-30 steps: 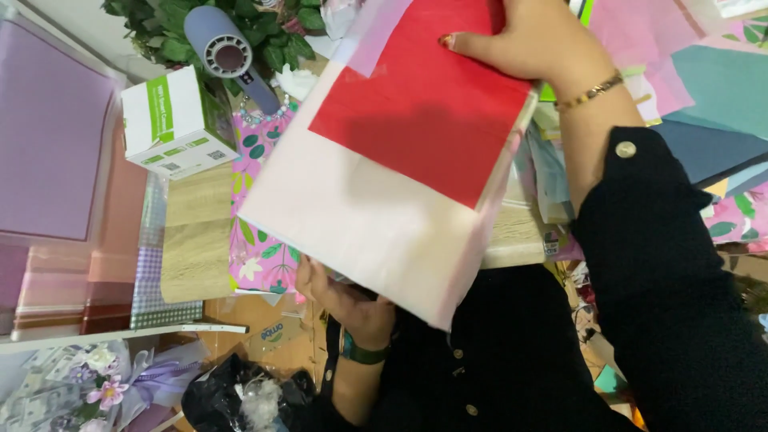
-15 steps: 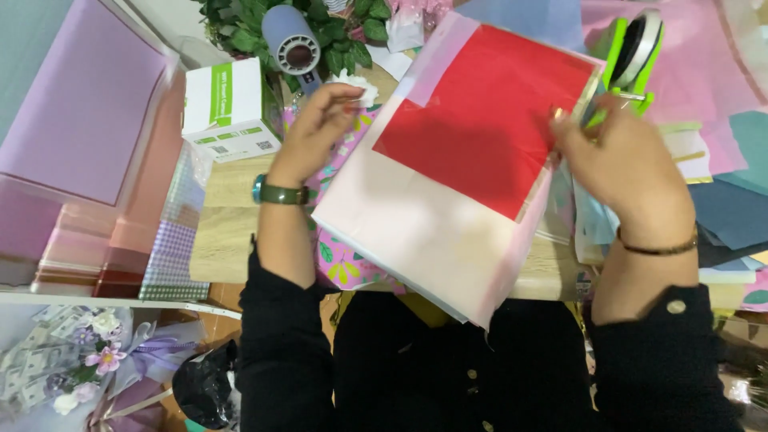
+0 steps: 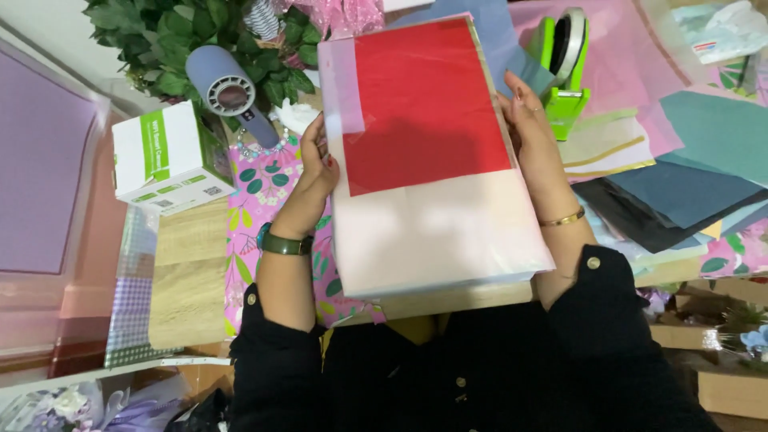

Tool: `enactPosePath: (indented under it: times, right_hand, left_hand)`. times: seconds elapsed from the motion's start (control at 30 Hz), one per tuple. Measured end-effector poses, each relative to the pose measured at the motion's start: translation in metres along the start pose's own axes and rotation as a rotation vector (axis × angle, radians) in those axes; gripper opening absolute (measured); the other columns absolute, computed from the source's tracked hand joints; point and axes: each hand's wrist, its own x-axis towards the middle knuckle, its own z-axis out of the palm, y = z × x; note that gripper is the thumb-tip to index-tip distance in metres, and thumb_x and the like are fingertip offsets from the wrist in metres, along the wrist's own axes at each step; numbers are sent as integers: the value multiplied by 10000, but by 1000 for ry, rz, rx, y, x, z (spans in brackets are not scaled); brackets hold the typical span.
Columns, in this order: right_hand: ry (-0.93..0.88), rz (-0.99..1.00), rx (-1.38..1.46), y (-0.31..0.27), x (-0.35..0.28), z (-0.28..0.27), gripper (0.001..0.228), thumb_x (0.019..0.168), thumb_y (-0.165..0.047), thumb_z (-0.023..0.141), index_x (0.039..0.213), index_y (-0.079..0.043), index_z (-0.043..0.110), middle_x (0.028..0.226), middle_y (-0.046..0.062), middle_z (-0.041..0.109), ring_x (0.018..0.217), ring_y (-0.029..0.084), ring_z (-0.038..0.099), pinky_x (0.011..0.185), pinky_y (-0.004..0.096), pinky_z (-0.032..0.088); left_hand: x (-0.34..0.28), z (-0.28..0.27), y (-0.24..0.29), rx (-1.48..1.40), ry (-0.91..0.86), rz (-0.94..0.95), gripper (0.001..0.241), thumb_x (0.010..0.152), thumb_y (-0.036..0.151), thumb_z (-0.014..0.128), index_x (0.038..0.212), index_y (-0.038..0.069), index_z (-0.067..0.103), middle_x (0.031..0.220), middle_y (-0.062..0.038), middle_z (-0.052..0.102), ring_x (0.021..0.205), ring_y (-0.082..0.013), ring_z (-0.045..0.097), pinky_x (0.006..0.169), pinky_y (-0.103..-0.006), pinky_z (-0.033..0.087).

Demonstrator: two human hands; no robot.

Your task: The person wraps a box with layers of pink and red paper, secures them using tape from a dispenser, and then adds a final translucent blue layer around the lower half.

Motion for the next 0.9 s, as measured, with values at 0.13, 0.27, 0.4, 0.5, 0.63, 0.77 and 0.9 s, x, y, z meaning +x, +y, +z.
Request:
enactPosePath:
  times: [0.13, 0.27, 0.4, 0.5, 0.63, 0.77, 0.9]
  right_hand:
    - [8, -211, -488, -14, -24, -11, 436, 1093, -398, 547, 1445, -141, 542, 1276, 151, 642, 1178, 287, 623, 1002, 427, 489]
    - [114, -1, -848, -30, -36, -7, 479, 1051, -422, 561, 1487, -224, 575, 1330, 199, 660, 1193, 426, 634, 1009, 507, 498]
    - [-82, 11, -736, -24, -21, 3, 686, 1056, -612, 384, 1473, -100, 569, 1483, 275, 520, 1416, 443, 445, 1213, 540, 283]
    - [-91, -40, -754, 3, -5, -26, 712, 1079, -530, 399, 1548, 3, 444, 1542, 379, 317, 1474, 548, 269, 1248, 583, 168]
    - [-99, -69, -697, -17, -20, -3, 678, 1084, -505, 416, 1464, 48, 516, 1563, 365, 323, 1476, 534, 265, 1238, 596, 158]
    - [69, -802, -761, 0, -29, -28, 376, 1176, -230, 519, 1530, -104, 537, 1062, 46, 625, 1467, 424, 466, 1231, 563, 302]
    - [143, -1303, -624, -46, -59, -11, 312, 1132, -172, 596, 1339, 56, 640, 1447, 228, 552, 1408, 372, 522, 1256, 540, 452]
  left_hand:
    - [11, 5, -17, 90, 239, 88, 709, 1083, 443, 449, 1606, 75, 144, 1566, -180, 271, 1475, -339, 255, 1237, -549, 178]
    - [13, 7, -15, 56, 260, 97, 720, 1058, 386, 522, 1577, 58, 145, 1553, -212, 265, 1462, -372, 268, 1231, -564, 182]
    - [12, 5, -24, 46, 281, 70, 742, 1034, 374, 552, 1554, 49, 135, 1547, -221, 280, 1444, -373, 304, 1223, -566, 199]
    - [11, 3, -32, 29, 311, 74, 718, 1044, 383, 559, 1537, 67, 143, 1548, -203, 293, 1443, -358, 317, 1219, -546, 216]
    - [11, 0, -45, 5, 338, 109, 702, 1061, 366, 576, 1531, 89, 134, 1529, -209, 303, 1431, -362, 331, 1215, -557, 228]
    - [14, 3, -35, -16, 438, 56, 588, 962, 352, 582, 1420, 137, 281, 1481, -149, 367, 1441, -286, 363, 1231, -411, 289]
    - [17, 0, -42, -18, 463, 33, 691, 936, 419, 666, 1411, 124, 260, 1494, -169, 372, 1440, -295, 391, 1241, -413, 312]
